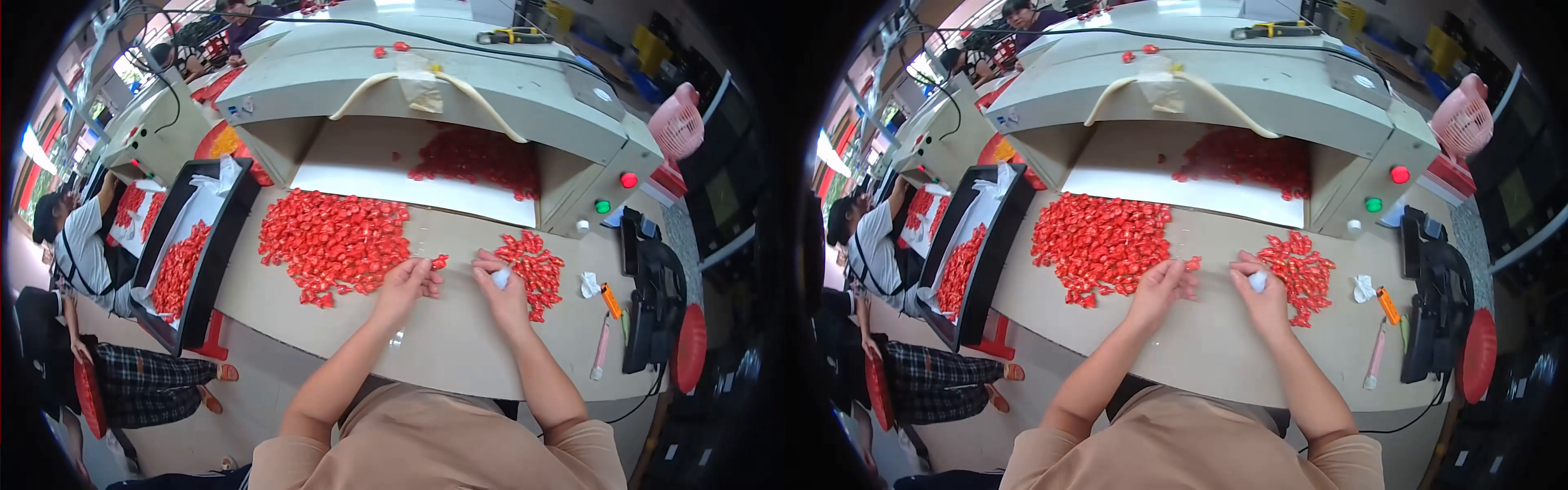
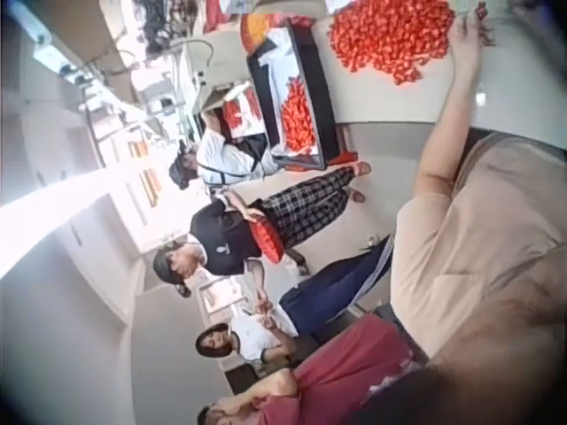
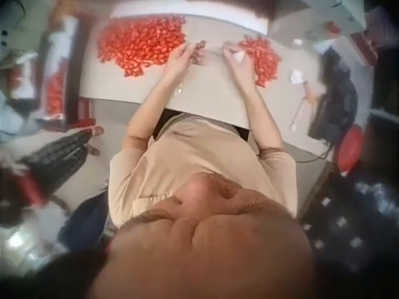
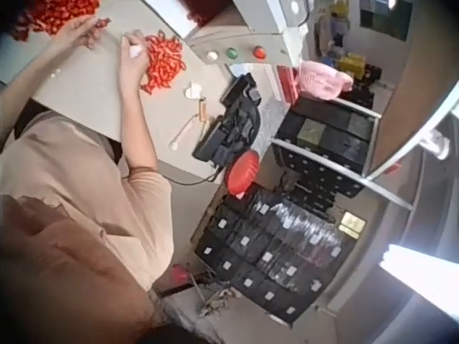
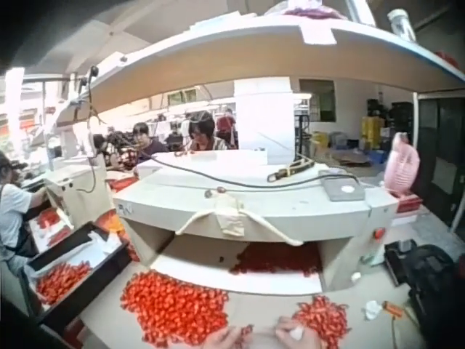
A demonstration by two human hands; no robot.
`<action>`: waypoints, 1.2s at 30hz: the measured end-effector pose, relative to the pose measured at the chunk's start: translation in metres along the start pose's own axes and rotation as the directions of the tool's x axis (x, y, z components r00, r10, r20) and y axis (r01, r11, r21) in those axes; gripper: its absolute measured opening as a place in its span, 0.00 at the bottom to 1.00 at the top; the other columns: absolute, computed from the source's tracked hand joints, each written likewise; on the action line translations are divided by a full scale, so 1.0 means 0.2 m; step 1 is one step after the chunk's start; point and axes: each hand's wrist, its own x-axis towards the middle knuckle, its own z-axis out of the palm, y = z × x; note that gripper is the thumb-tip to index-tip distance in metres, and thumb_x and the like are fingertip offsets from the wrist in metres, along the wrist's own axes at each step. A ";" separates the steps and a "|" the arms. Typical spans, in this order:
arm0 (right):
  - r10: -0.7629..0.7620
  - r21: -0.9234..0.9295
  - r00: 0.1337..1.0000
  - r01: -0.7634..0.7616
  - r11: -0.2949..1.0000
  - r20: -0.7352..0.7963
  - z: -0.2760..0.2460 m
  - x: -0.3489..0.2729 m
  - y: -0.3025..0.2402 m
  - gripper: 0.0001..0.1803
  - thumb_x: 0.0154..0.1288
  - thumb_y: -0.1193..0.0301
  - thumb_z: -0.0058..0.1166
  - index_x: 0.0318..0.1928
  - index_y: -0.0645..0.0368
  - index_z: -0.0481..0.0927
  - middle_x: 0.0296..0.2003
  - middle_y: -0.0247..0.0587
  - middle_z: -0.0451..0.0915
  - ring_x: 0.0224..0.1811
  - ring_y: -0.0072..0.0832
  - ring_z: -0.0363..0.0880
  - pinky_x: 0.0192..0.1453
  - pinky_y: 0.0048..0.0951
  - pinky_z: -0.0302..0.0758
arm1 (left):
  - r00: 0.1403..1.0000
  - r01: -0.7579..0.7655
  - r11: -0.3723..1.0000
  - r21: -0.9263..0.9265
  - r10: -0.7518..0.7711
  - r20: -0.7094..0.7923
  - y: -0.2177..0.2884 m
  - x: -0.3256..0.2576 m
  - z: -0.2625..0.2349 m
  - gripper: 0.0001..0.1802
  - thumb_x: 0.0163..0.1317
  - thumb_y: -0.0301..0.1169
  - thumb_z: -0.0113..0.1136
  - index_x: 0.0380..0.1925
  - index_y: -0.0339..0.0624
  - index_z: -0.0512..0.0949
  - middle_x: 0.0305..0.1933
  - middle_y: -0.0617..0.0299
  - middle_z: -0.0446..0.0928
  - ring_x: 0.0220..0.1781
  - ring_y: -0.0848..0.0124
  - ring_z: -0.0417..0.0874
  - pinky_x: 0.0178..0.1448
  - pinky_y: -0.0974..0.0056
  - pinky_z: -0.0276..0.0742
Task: The person glues small red plastic parts together using a glue bottle.
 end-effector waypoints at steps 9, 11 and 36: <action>0.010 0.011 0.997 -0.011 1.000 0.074 -0.01 -0.02 -0.04 0.11 0.65 0.69 0.59 0.46 0.61 0.82 0.58 0.47 0.75 0.62 0.31 0.71 0.64 0.31 0.66 | 1.000 -0.029 0.999 0.032 0.029 0.012 -0.02 -0.01 0.03 0.16 0.72 0.38 0.51 0.42 0.35 0.76 0.33 0.60 0.79 0.31 0.76 0.78 0.39 0.69 0.78; 0.025 0.024 0.996 -0.027 0.999 0.081 -0.01 -0.02 -0.04 0.12 0.65 0.69 0.59 0.46 0.61 0.82 0.57 0.46 0.75 0.60 0.30 0.72 0.64 0.31 0.67 | 1.000 -0.026 0.999 0.042 0.026 0.012 -0.02 -0.02 0.03 0.16 0.72 0.38 0.51 0.42 0.34 0.76 0.33 0.60 0.79 0.31 0.75 0.78 0.39 0.69 0.78; -0.267 0.102 0.955 0.255 0.961 0.132 0.02 -0.14 0.10 0.08 0.70 0.74 0.46 0.45 0.65 0.75 0.44 0.42 0.76 0.46 0.28 0.75 0.55 0.30 0.72 | 0.826 -0.551 0.556 0.622 0.466 0.317 -0.08 0.01 0.12 0.14 0.59 0.22 0.55 0.45 0.30 0.77 0.37 0.44 0.79 0.42 0.51 0.81 0.47 0.56 0.76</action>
